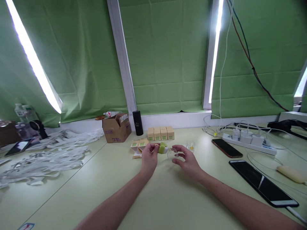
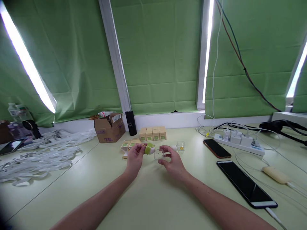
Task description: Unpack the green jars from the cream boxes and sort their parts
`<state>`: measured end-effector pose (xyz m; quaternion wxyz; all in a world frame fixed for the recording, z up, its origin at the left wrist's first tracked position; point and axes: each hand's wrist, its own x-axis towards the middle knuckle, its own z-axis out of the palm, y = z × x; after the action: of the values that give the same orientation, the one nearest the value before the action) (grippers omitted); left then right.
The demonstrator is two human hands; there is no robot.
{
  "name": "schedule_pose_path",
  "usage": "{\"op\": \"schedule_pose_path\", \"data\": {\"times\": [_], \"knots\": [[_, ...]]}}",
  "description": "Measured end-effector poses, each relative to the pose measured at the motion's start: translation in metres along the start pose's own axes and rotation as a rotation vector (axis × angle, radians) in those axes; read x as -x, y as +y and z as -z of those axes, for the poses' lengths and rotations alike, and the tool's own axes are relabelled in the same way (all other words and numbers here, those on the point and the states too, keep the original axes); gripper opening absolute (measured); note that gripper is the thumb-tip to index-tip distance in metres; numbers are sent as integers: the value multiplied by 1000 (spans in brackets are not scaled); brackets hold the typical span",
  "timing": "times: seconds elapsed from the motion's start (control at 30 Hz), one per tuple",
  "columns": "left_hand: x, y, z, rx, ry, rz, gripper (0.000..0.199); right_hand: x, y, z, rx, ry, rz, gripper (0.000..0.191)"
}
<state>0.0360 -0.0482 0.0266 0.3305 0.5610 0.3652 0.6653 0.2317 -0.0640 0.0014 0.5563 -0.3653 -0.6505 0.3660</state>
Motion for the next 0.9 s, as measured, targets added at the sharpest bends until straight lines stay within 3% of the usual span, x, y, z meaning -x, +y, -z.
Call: {"op": "schedule_pose_path", "data": {"times": [0.17, 0.33, 0.47, 0.57, 0.7, 0.8, 0.9], "knots": [[-7, -4, 5, 105, 80, 168, 51, 2, -6, 3, 106, 40, 113, 46], [-6, -6, 5, 112, 89, 210, 55, 4, -17, 7, 263, 40, 296, 43], [-4, -7, 4, 109, 77, 220, 55, -7, -19, 18, 276, 92, 262, 43], [-4, -6, 4, 104, 69, 223, 53, -28, -21, 44, 334, 171, 160, 43], [-4, -7, 4, 98, 68, 223, 52, -59, -23, 97, 440, 162, 61, 41], [-5, -7, 4, 100, 65, 222, 52, -73, -10, 135, 682, 185, -25, 42], [-5, -6, 4, 102, 59, 223, 53, -78, 12, 158, 859, 122, -149, 41]]}}
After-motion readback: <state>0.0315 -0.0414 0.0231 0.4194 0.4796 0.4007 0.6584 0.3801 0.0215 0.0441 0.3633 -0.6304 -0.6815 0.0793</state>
